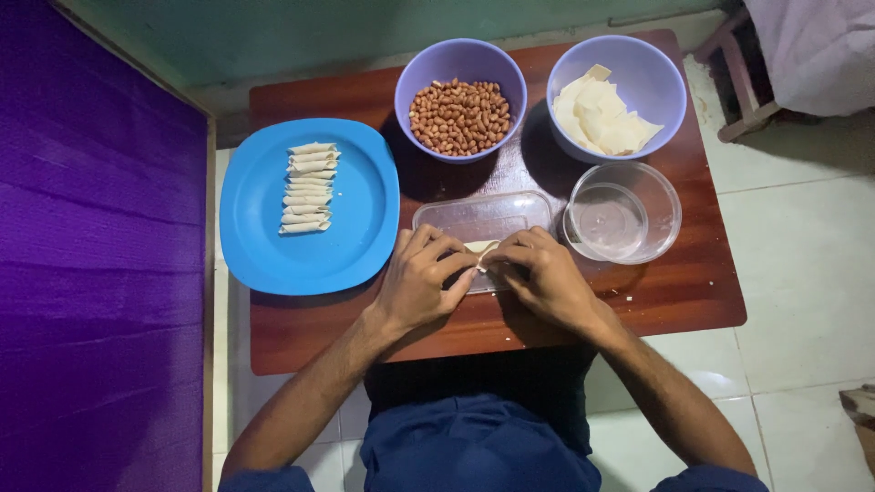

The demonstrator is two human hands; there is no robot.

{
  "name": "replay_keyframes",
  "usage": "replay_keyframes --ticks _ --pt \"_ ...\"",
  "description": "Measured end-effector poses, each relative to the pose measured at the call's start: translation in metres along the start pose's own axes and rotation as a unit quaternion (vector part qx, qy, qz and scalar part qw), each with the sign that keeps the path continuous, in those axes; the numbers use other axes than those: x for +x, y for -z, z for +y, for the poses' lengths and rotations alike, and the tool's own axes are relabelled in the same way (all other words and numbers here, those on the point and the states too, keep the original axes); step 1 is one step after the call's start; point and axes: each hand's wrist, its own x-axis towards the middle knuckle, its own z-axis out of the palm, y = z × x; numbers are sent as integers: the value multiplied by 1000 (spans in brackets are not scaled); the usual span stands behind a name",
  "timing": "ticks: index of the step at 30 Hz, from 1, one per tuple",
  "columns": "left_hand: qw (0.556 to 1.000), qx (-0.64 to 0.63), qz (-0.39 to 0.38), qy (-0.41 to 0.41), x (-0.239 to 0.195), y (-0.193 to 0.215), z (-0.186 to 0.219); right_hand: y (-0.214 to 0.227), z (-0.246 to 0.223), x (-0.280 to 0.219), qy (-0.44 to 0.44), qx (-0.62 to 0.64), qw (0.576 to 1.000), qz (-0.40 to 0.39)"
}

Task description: The person repeatedly takes a thin sheet, places a few peanuts on it, rolls it into a small cylinder, and places the finished roll on a blue plate. The process is repeated multiple times using bowls of peanuts and sheets, with a small container of water used to seal the rolls.

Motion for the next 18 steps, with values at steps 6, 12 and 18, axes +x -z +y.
replay_keyframes --ticks 6,12,18 --pt "1000 -4 9 -4 -1 -2 -1 -2 8 3 13 -12 1000 -13" --pt "1000 -4 13 0 2 4 3 -5 8 0 36 -8 999 -8" --pt "1000 -5 13 -4 -3 -2 -6 -9 13 -2 100 -49 994 17"
